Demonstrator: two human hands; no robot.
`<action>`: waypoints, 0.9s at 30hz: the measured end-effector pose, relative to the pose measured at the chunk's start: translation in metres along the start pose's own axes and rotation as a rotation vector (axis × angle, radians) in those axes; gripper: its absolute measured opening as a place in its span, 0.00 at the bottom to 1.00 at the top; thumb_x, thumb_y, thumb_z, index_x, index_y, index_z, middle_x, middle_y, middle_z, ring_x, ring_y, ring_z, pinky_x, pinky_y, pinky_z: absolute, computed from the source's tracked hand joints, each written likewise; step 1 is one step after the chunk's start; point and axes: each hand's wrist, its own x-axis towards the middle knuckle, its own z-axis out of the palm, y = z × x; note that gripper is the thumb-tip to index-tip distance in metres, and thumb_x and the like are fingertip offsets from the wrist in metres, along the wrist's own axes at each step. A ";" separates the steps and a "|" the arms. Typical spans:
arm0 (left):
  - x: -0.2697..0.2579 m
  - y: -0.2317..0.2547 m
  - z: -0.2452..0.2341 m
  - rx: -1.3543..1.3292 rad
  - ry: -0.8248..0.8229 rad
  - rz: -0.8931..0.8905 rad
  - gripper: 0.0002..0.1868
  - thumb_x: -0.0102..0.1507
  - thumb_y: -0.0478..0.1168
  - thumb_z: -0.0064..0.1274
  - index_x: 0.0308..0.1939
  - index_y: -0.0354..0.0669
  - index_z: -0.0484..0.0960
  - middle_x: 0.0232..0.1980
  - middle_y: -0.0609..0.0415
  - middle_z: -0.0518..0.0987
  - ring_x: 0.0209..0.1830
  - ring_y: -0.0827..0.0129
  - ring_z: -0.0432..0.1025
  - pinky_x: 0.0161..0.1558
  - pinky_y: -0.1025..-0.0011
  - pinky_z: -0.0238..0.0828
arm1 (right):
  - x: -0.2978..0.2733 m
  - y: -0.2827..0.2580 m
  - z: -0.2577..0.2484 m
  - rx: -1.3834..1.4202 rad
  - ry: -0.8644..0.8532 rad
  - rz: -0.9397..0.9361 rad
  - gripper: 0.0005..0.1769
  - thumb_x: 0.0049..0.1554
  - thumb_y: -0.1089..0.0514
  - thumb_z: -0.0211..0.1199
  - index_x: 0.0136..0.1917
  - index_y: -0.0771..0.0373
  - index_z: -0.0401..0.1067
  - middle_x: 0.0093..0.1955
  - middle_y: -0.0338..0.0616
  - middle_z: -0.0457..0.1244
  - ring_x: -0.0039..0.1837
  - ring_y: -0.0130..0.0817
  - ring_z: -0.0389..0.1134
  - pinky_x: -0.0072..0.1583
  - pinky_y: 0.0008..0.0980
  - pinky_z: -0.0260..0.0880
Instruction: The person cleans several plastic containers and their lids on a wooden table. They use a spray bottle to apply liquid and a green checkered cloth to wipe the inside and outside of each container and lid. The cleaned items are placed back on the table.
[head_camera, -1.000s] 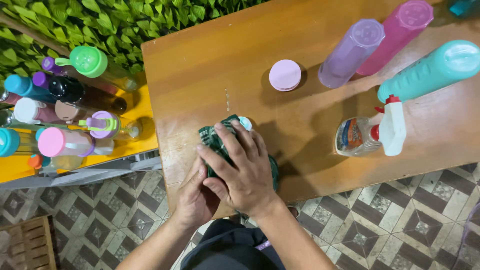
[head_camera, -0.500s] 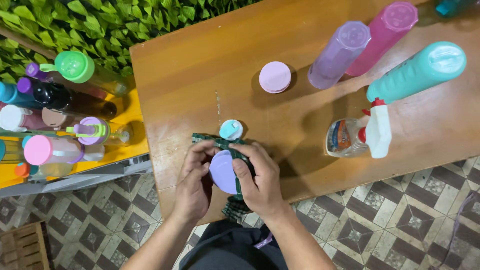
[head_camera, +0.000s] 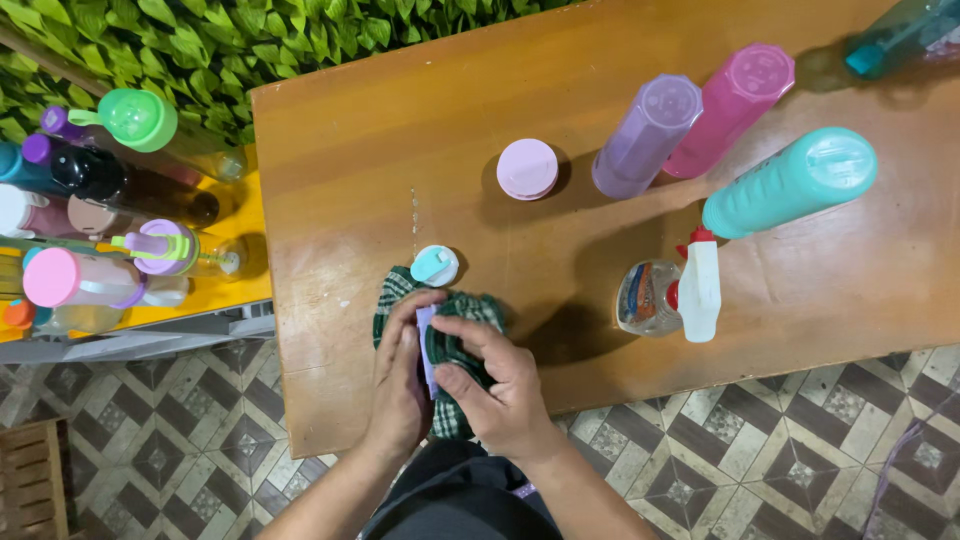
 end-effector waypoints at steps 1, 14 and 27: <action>-0.001 0.006 0.001 -0.010 -0.077 0.014 0.34 0.72 0.62 0.42 0.69 0.38 0.67 0.67 0.51 0.70 0.69 0.65 0.65 0.70 0.66 0.60 | -0.001 0.002 0.002 -0.029 0.018 -0.006 0.20 0.63 0.55 0.64 0.64 0.68 0.68 0.55 0.44 0.70 0.57 0.25 0.69 0.59 0.27 0.69; 0.009 0.021 -0.067 -0.350 -0.031 -0.224 0.41 0.67 0.65 0.43 0.69 0.34 0.67 0.61 0.44 0.75 0.60 0.59 0.70 0.64 0.60 0.65 | 0.033 -0.005 0.035 -1.381 -0.117 -0.766 0.14 0.63 0.53 0.57 0.61 0.51 0.73 0.56 0.33 0.70 0.62 0.32 0.65 0.67 0.47 0.53; 0.026 0.016 -0.108 -0.310 -0.157 -0.205 0.45 0.62 0.69 0.48 0.66 0.32 0.68 0.58 0.44 0.75 0.58 0.60 0.71 0.63 0.63 0.66 | 0.033 0.023 0.080 -1.152 0.083 -0.677 0.30 0.63 0.61 0.61 0.76 0.54 0.57 0.51 0.35 0.67 0.59 0.40 0.66 0.61 0.44 0.56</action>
